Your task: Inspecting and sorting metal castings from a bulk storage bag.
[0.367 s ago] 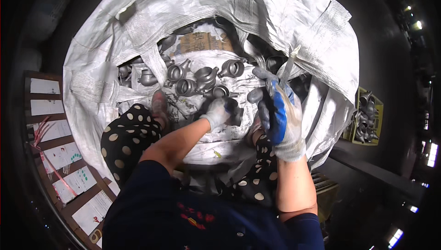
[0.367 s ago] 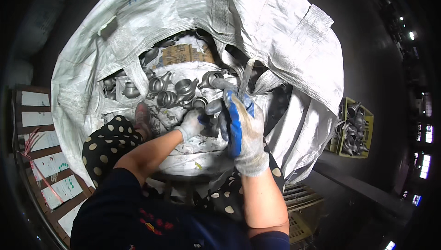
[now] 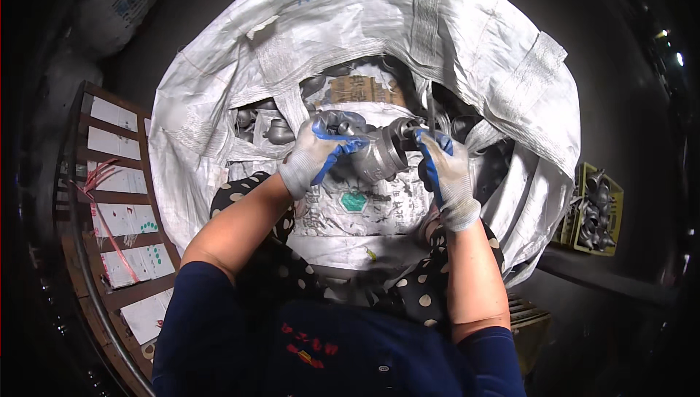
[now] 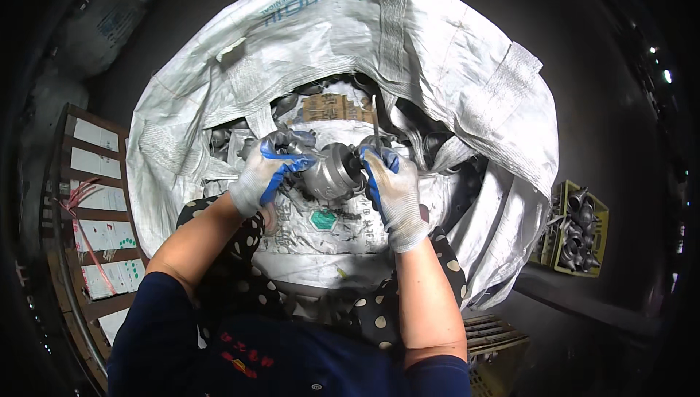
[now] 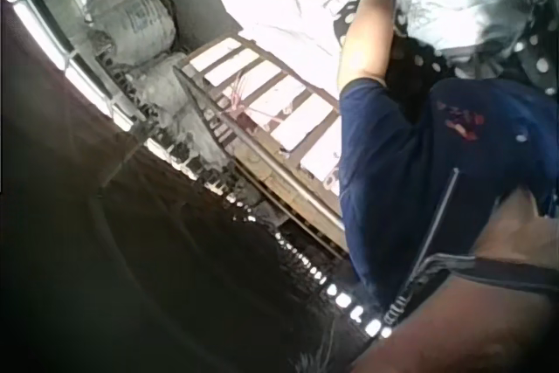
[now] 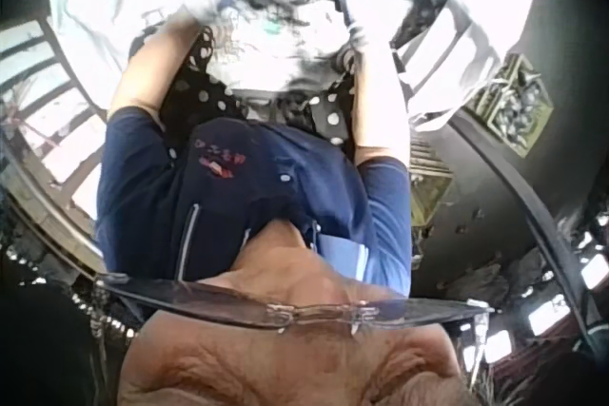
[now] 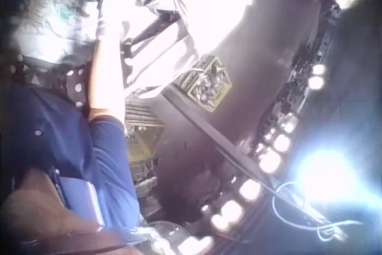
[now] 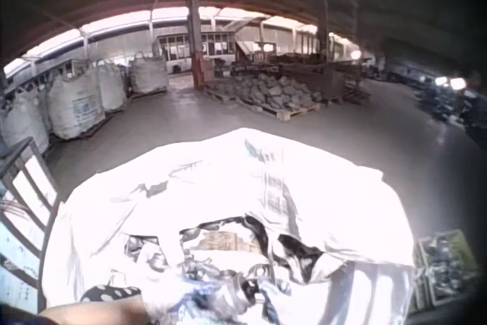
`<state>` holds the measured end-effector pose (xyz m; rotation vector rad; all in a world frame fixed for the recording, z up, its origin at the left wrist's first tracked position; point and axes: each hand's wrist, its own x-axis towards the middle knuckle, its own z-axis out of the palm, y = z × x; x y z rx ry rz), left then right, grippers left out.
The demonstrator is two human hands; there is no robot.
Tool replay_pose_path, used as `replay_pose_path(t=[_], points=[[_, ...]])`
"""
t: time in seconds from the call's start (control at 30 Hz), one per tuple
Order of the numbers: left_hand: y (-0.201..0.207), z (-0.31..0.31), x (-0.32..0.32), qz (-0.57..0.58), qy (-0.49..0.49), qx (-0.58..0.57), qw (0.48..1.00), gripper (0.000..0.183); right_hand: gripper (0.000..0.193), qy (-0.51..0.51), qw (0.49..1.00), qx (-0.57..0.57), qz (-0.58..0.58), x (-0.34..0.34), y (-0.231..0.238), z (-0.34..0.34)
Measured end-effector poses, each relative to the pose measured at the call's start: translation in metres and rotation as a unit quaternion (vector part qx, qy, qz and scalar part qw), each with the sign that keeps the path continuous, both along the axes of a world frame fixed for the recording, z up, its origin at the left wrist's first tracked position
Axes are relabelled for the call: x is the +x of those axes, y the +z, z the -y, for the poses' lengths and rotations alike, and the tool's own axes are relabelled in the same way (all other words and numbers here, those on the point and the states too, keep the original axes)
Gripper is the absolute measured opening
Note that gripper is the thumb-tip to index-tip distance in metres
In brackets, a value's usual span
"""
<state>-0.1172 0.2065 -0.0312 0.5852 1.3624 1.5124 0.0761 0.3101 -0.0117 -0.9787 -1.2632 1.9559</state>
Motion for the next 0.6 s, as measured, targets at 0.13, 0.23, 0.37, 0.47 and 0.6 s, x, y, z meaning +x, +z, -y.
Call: replay_pose_path(t=[0.13, 0.23, 0.37, 0.47, 0.6], points=[[0.011, 0.009, -0.005, 0.13, 0.054, 0.088, 0.986, 0.025, 0.025, 0.111, 0.985, 0.123, 0.041, -0.018, -0.009, 0.006], [0.002, 0.01, -0.008, 0.025, 0.04, 0.12, 0.992, 0.034, 0.022, 0.126, 0.988, 0.066, 0.053, -0.029, -0.005, 0.01], [0.01, 0.006, -0.005, -0.049, 0.034, 0.066, 0.996, 0.032, 0.018, 0.089, 0.994, -0.009, 0.059, -0.033, -0.006, 0.004], [0.015, 0.008, -0.021, -0.006, 0.03, 0.119, 0.992, 0.035, 0.014, 0.053, 0.995, -0.003, 0.088, -0.037, -0.002, -0.001], [-0.019, 0.022, -0.024, 0.17, 0.062, -0.023, 0.983, 0.058, 0.013, 0.061, 0.99, 0.125, 0.01, -0.037, -0.01, -0.003]])
